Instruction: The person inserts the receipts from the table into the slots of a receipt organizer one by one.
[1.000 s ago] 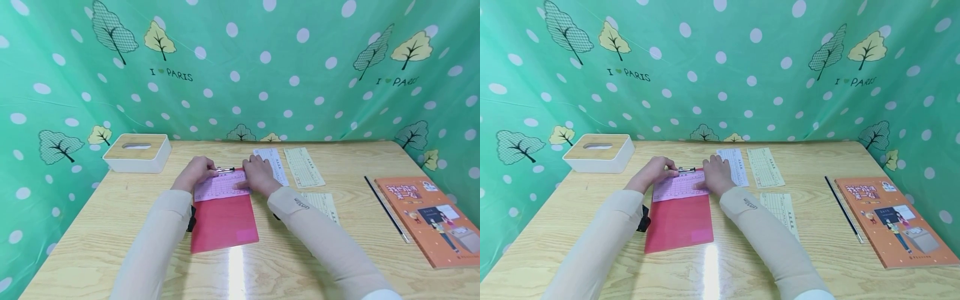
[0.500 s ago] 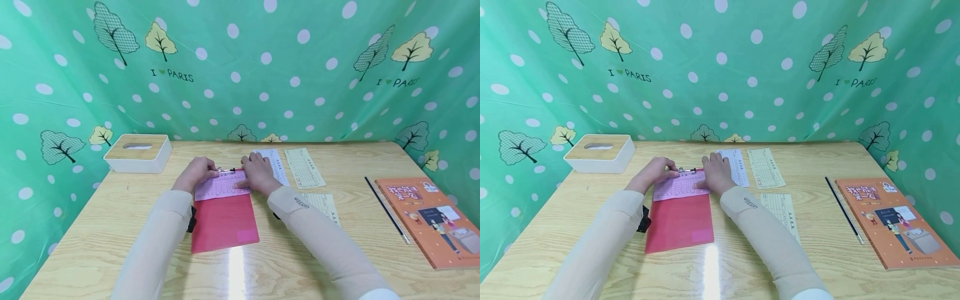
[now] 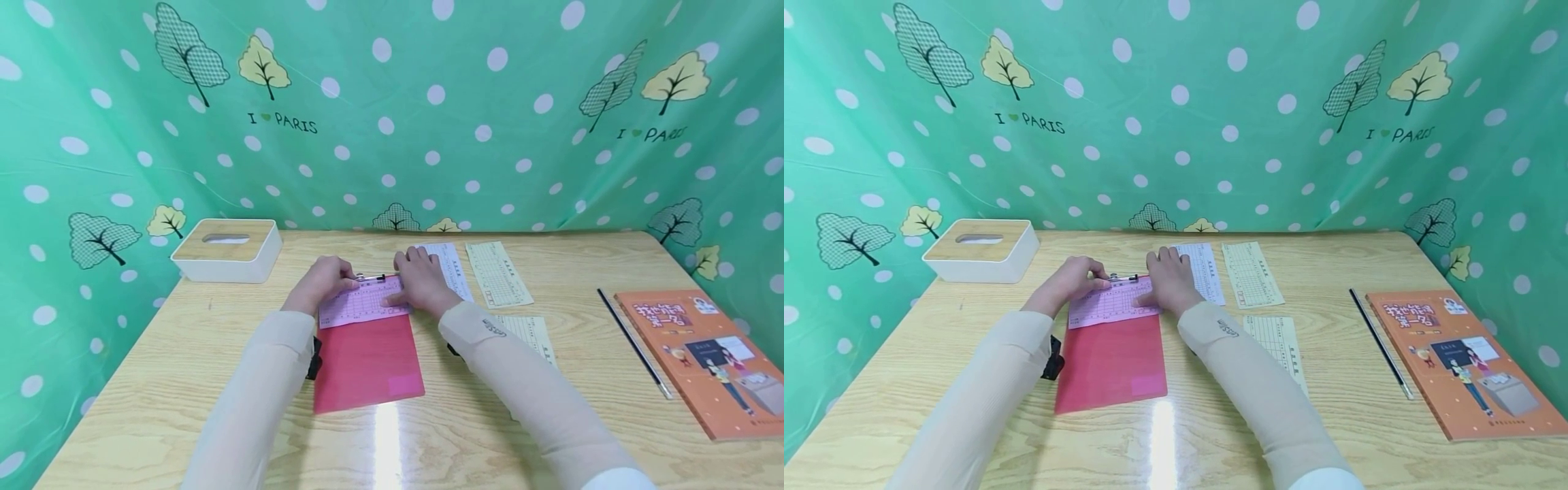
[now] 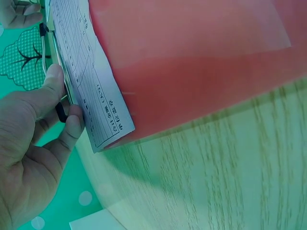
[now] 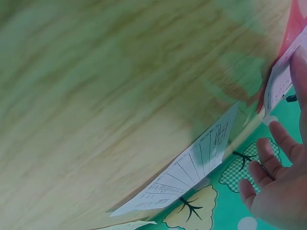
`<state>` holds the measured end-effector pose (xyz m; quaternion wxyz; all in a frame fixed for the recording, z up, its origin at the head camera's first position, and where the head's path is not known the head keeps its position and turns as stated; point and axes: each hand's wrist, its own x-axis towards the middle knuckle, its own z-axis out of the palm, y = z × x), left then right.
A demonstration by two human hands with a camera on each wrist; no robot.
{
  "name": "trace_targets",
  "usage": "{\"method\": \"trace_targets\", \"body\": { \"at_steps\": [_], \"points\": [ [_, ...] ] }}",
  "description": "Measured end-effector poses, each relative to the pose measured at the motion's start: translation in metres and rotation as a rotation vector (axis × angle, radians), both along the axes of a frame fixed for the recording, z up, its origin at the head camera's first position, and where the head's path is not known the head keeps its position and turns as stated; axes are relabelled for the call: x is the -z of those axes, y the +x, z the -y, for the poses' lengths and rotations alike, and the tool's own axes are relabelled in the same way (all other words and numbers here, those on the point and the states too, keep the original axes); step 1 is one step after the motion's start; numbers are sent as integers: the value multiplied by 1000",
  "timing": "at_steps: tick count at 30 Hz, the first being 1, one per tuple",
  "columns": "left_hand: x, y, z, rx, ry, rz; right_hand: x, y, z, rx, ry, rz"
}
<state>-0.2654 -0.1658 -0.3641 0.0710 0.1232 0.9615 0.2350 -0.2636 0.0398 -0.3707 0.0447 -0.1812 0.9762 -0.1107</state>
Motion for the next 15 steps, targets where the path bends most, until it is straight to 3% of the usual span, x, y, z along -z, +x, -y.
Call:
{"method": "trace_targets", "body": {
  "at_steps": [15],
  "points": [
    [1,-2,0,5,-24,-12,2,3,1,-84,-11,2]
  ]
}}
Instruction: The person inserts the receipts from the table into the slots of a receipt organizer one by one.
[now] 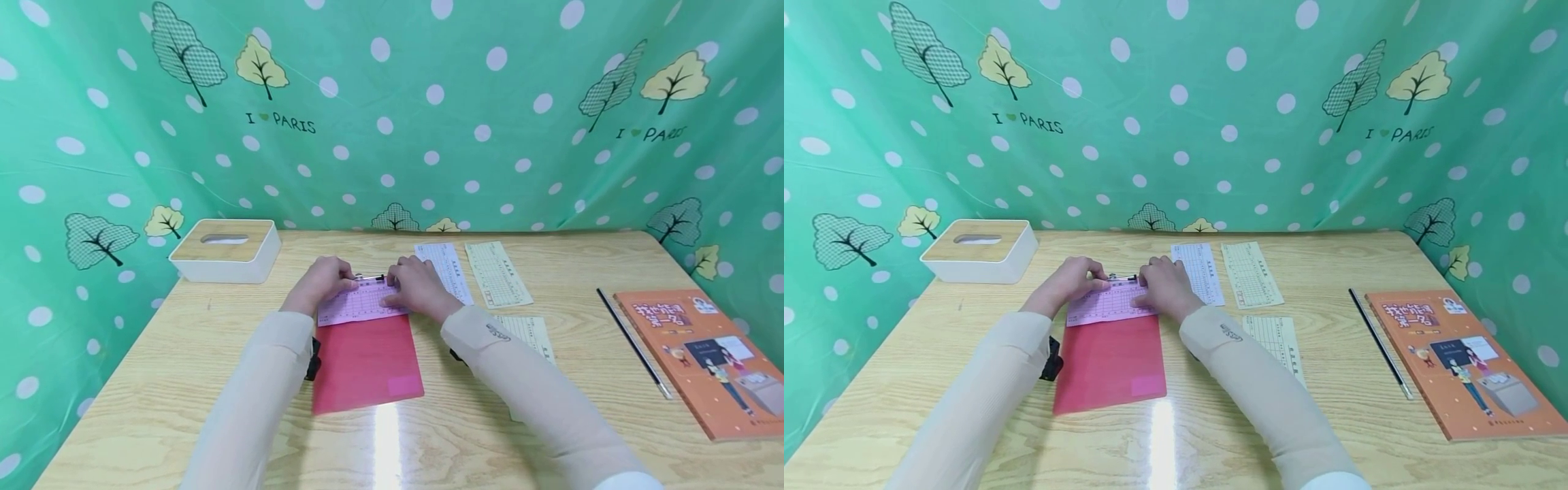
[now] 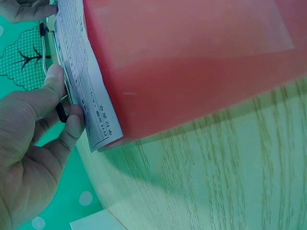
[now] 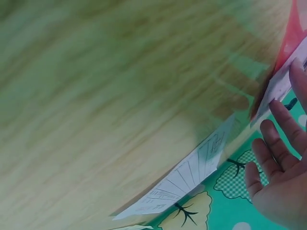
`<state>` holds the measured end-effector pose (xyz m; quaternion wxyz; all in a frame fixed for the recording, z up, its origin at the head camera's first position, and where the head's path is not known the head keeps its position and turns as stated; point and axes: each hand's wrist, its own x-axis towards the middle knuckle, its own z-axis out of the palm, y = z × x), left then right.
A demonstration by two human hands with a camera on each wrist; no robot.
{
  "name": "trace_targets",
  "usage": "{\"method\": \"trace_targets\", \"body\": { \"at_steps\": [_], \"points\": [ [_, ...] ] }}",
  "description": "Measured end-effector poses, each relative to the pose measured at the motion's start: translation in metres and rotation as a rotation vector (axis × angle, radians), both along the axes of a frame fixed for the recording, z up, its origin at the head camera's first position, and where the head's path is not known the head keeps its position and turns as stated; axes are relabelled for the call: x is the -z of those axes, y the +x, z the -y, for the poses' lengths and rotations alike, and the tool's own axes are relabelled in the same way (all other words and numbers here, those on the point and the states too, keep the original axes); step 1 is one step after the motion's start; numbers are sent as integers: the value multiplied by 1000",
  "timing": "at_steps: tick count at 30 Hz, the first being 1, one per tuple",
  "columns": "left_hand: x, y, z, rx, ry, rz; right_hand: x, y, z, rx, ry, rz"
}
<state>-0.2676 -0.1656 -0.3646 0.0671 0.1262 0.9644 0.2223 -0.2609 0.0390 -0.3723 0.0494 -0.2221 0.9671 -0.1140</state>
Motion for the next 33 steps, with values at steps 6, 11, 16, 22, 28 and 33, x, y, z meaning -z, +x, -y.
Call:
{"method": "trace_targets", "body": {
  "at_steps": [6,11,16,22,28,33],
  "points": [
    [0,1,0,2,3,8,2,3,-2,16,-22,14],
    [-1,0,-2,-3,5,19,2,5,-3,17,-13,2],
    [0,0,-2,-3,11,29,1,9,-2,6,-8,-12],
    [2,1,-1,6,-6,4,1,12,-1,-5,24,-34],
    [4,1,2,18,-19,-20,2,13,0,-27,36,-46],
    [4,1,3,23,-17,-14,3,12,0,-33,57,-53]
  ]
}}
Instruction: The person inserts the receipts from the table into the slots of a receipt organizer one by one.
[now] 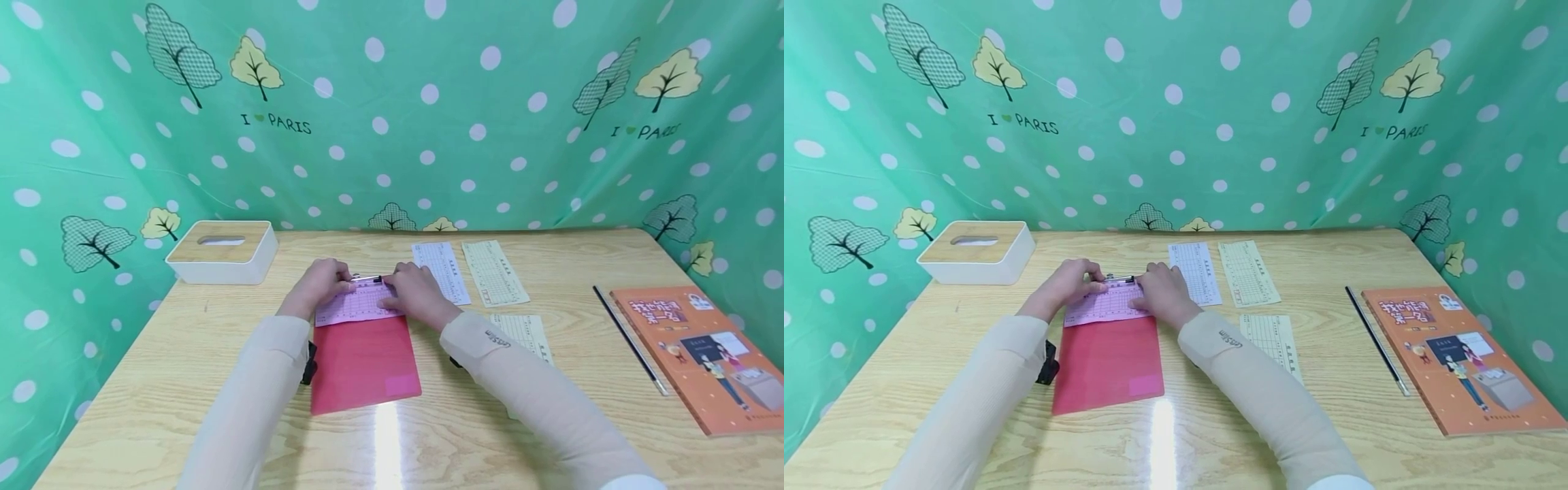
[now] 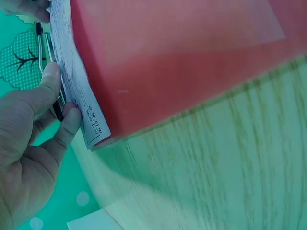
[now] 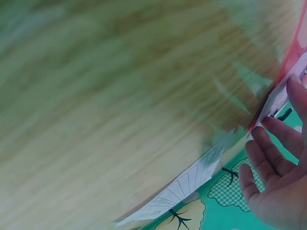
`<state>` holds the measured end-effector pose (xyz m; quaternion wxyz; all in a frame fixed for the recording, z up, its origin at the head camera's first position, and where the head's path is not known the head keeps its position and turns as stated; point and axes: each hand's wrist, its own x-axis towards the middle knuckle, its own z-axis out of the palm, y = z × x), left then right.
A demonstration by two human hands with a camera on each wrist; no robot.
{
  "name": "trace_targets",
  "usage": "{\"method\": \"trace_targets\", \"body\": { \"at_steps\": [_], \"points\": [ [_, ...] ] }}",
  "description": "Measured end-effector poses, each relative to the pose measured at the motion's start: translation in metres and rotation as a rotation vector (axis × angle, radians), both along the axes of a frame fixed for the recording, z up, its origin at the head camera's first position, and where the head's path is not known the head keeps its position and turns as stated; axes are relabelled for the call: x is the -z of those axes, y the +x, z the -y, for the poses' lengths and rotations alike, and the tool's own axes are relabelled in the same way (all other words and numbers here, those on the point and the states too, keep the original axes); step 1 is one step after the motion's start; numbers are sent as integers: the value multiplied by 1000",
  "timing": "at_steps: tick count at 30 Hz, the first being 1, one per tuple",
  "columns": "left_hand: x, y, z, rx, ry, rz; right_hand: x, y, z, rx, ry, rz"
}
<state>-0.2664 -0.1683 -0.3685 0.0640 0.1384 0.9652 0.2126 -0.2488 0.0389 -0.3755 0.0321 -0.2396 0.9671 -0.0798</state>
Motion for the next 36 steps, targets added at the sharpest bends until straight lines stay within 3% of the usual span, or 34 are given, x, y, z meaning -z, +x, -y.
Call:
{"method": "trace_targets", "body": {
  "at_steps": [13,19,28,36],
  "points": [
    [-10,1,0,-33,-4,95,-4,-1,7,0,74,3],
    [-10,1,2,-26,6,79,-5,0,9,14,95,-10],
    [-1,-1,-1,2,17,16,-3,1,5,12,42,15],
    [0,0,-4,12,-20,18,-1,2,2,8,35,30]
  ]
}}
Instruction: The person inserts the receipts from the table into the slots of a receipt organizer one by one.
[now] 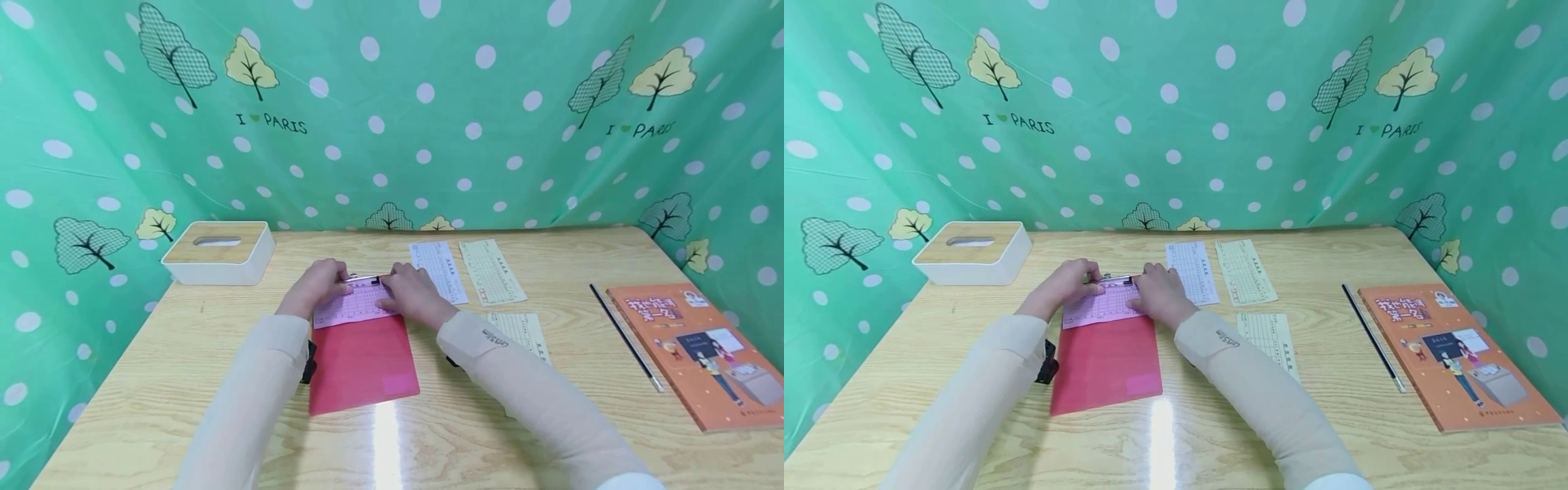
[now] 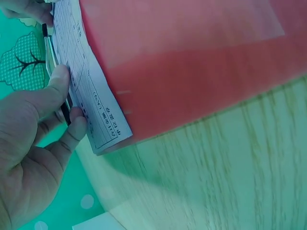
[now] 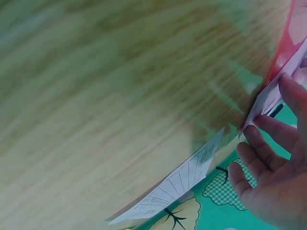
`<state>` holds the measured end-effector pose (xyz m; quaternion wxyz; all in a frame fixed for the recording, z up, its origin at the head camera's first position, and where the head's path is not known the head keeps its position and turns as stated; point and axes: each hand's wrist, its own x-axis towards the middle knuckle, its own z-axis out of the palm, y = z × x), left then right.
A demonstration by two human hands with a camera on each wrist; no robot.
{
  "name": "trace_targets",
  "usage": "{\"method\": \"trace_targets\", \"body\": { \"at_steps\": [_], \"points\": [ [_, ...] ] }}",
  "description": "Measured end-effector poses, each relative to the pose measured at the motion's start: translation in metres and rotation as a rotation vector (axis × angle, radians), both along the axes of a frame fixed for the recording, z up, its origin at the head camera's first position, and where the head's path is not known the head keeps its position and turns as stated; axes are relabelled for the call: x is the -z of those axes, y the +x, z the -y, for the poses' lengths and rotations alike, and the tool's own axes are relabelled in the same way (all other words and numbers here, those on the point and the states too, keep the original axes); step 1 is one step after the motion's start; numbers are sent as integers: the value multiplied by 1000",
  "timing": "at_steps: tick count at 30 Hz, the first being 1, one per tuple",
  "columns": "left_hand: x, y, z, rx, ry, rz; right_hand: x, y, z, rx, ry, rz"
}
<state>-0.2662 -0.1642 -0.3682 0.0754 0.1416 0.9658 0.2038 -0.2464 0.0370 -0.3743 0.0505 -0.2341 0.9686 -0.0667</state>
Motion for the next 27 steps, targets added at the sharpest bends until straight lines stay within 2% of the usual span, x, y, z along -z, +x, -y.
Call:
{"method": "trace_targets", "body": {
  "at_steps": [5,11,18,27],
  "points": [
    [-2,2,-2,0,-27,3,0,1,0,-11,24,-16],
    [-1,2,-4,-33,-34,13,0,2,1,-7,21,-13],
    [2,2,-5,-29,-56,-39,-1,4,0,-11,6,-12],
    [1,4,-7,-37,-71,-25,-4,3,-11,-16,-65,65]
  ]
}}
